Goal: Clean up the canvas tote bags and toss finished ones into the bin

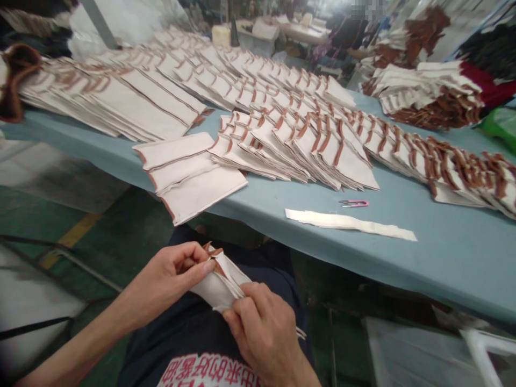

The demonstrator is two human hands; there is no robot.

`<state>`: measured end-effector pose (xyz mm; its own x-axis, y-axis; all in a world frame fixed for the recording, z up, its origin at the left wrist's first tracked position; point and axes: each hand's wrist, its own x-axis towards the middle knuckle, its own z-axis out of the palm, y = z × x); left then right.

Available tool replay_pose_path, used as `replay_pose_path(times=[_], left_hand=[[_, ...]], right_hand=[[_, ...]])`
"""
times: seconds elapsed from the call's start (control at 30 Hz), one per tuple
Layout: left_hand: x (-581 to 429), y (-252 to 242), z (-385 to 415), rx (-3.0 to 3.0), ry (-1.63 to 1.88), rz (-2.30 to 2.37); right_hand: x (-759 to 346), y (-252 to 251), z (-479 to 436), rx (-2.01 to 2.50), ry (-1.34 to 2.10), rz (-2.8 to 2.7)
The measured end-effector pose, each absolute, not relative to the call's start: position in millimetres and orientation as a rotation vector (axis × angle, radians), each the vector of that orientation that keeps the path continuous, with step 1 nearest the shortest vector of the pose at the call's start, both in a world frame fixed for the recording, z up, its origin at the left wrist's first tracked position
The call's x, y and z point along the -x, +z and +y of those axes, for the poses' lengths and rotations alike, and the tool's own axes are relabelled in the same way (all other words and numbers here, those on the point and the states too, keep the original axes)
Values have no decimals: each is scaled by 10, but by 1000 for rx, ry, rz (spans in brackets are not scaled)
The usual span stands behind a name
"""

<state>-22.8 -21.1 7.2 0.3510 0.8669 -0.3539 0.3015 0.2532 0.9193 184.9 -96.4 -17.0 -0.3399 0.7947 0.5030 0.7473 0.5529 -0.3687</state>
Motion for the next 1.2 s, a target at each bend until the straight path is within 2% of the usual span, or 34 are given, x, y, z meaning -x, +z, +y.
replay_pose_path(times=[0.23,0.4,0.9,0.97,1.13,1.2], left_hand=[[307,39,-92,-1473,296,1174],[330,14,-124,-1890,217,1235],[114,-110,-345,-1449,795,1310],[64,-82,-354,-1406,819,1280],[49,10,-338,-1390,864,1278],[71,3,-335,-1393,859,1274]], right_hand=[[-1735,-310,-1038,1220,150,-2150],[-1688,-395,-1093,1241,232,-2136],[-1702,58,-800,1217,1353,-1297],[-1654,135,-737,1223,1311,-1330],[-1592,165,-564,1502,940,-1532],[-1589,122,-544,1559,914,-1594]])
